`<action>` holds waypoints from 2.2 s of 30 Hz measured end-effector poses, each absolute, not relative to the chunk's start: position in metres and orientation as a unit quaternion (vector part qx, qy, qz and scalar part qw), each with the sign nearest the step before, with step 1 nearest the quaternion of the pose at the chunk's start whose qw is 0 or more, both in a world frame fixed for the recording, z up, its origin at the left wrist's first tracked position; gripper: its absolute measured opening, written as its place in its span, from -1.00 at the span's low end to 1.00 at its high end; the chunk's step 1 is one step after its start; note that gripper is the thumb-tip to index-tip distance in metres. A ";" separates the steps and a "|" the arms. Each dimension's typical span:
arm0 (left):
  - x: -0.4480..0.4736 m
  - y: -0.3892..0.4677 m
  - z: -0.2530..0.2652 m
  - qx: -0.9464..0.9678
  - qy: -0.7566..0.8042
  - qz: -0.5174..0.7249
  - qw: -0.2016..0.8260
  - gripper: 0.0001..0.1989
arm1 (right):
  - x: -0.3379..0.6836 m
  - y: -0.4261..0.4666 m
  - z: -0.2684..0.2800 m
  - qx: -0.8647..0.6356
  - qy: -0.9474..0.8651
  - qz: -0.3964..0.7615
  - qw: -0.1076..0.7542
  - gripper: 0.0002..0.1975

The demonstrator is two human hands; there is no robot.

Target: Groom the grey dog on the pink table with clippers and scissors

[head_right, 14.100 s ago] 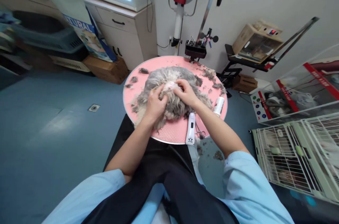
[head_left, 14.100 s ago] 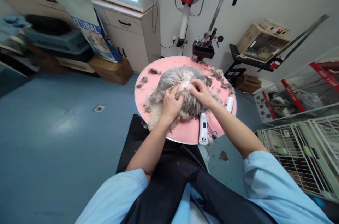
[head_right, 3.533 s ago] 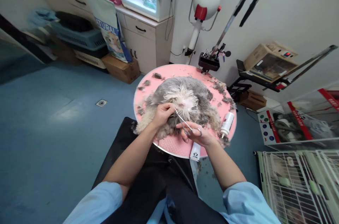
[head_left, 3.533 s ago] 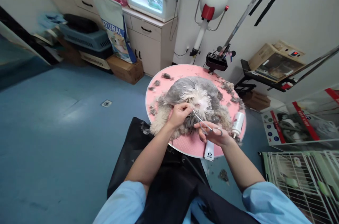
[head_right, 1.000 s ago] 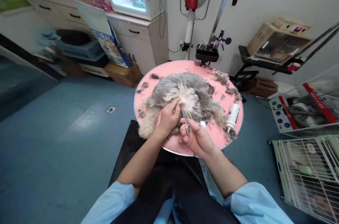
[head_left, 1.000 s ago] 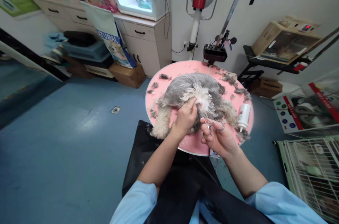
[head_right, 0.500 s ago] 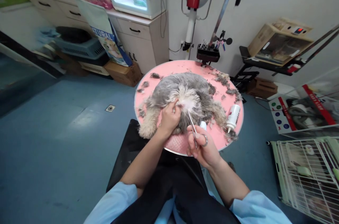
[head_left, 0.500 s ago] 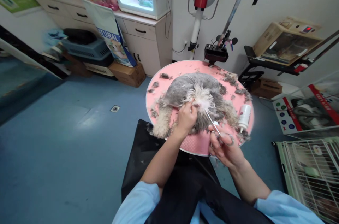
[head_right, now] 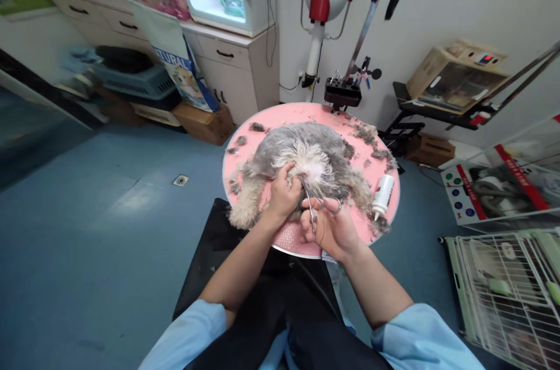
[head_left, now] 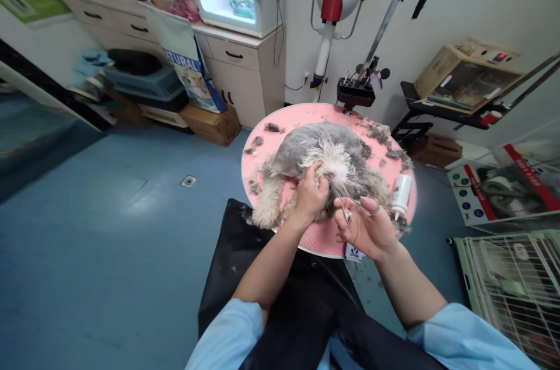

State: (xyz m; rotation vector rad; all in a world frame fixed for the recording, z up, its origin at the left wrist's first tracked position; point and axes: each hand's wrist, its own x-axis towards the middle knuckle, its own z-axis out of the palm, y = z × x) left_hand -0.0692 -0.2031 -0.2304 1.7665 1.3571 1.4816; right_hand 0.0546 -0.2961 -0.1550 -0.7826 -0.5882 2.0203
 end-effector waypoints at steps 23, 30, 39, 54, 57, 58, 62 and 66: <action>-0.071 -0.205 -0.227 0.700 0.467 0.501 0.199 -0.64 | 0.032 -0.312 -0.171 -0.434 -0.335 0.669 0.503 -0.61; -0.071 -0.206 -0.234 0.710 0.464 0.501 0.171 -0.63 | 0.033 -0.319 -0.183 -0.464 -0.360 0.651 0.481 -0.60; -0.072 -0.211 -0.243 0.729 0.428 0.520 0.121 -0.64 | 0.035 -0.329 -0.180 -0.463 -0.361 0.654 0.477 -0.58; -0.074 -0.220 -0.250 0.742 0.391 0.545 0.003 -0.64 | 0.040 -0.348 -0.176 -0.442 -0.333 0.680 0.480 -0.60; -0.075 -0.216 -0.251 0.736 0.417 0.533 0.031 -0.65 | 0.039 -0.360 -0.166 -0.440 -0.341 0.686 0.468 -0.61; -0.076 -0.214 -0.251 0.731 0.427 0.531 0.047 -0.66 | 0.040 -0.364 -0.163 -0.436 -0.343 0.689 0.465 -0.60; -0.077 -0.205 -0.250 0.696 0.450 0.550 0.105 -0.71 | 0.043 -0.369 -0.159 -0.415 -0.336 0.701 0.473 -0.56; -0.076 -0.204 -0.247 0.678 0.467 0.550 0.139 -0.64 | 0.048 -0.352 -0.162 -0.362 -0.328 0.729 0.479 -0.52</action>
